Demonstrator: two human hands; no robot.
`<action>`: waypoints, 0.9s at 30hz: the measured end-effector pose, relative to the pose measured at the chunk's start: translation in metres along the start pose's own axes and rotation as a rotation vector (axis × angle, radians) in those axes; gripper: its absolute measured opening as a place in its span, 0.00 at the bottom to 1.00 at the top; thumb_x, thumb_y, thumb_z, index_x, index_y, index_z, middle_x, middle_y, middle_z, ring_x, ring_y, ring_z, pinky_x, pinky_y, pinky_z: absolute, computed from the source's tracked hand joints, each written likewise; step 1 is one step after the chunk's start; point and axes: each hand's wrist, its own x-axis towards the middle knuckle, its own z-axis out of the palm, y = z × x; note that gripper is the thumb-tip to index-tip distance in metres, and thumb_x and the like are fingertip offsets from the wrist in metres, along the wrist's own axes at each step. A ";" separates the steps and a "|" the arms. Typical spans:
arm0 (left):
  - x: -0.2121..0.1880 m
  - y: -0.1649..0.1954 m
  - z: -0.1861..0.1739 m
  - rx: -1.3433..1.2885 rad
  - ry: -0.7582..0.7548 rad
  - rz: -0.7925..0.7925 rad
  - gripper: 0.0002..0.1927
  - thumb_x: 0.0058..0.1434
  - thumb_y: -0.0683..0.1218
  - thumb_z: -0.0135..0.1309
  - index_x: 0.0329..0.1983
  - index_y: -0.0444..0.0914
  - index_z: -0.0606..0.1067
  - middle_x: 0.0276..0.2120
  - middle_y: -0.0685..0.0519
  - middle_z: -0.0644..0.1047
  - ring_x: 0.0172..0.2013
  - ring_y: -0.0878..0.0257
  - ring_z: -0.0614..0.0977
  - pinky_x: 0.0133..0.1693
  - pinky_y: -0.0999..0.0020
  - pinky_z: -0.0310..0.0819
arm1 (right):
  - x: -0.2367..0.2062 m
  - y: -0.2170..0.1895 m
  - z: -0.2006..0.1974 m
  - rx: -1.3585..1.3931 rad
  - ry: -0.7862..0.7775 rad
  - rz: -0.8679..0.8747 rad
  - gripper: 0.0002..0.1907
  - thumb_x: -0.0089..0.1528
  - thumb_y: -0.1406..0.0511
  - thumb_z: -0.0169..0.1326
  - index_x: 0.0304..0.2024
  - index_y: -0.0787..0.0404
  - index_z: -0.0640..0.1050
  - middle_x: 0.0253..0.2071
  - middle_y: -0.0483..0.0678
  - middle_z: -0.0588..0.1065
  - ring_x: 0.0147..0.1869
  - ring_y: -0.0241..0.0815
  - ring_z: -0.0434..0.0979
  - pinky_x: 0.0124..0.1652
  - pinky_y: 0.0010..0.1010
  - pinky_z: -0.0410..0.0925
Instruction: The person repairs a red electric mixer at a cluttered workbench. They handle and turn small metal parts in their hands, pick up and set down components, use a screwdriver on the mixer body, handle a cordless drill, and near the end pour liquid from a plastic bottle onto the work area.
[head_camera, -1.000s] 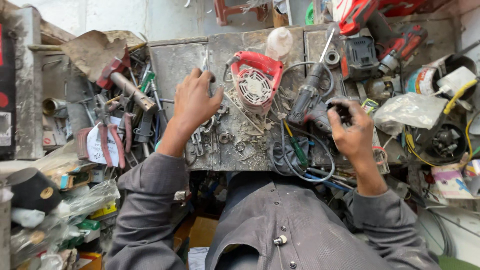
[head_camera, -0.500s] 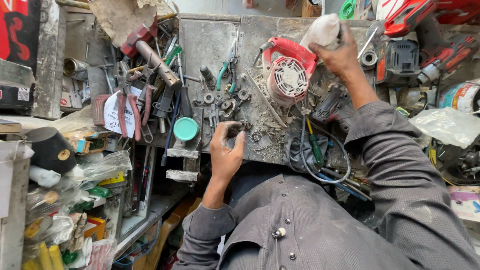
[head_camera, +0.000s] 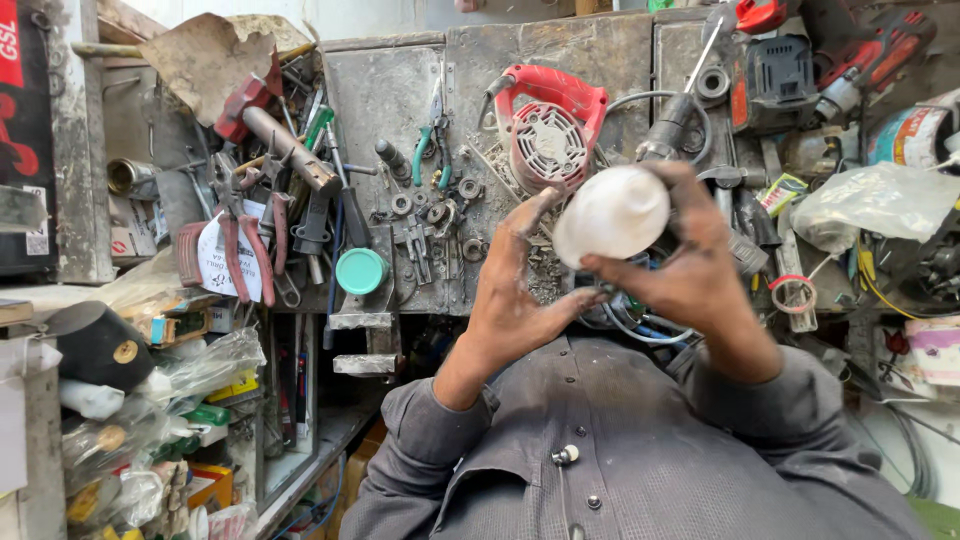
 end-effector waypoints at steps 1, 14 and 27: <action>-0.001 0.002 0.002 -0.067 -0.002 -0.102 0.44 0.48 0.44 0.70 0.67 0.32 0.63 0.59 0.40 0.72 0.59 0.48 0.76 0.61 0.60 0.70 | -0.005 -0.003 0.013 0.009 -0.015 0.011 0.41 0.49 0.60 0.75 0.59 0.62 0.69 0.52 0.49 0.75 0.55 0.41 0.78 0.54 0.36 0.73; 0.007 -0.029 -0.073 0.986 -0.137 0.054 0.33 0.52 0.41 0.60 0.64 0.40 0.72 0.53 0.42 0.74 0.55 0.47 0.74 0.59 0.46 0.62 | -0.041 0.102 -0.019 -0.543 0.251 0.148 0.23 0.67 0.58 0.68 0.58 0.63 0.76 0.55 0.54 0.74 0.55 0.54 0.77 0.55 0.43 0.70; 0.022 -0.028 -0.046 1.323 -0.267 0.350 0.22 0.65 0.45 0.55 0.64 0.46 0.75 0.51 0.49 0.77 0.55 0.55 0.77 0.60 0.47 0.62 | -0.073 0.165 0.001 -0.877 0.192 0.265 0.21 0.64 0.51 0.65 0.52 0.56 0.79 0.55 0.49 0.74 0.59 0.52 0.74 0.55 0.45 0.63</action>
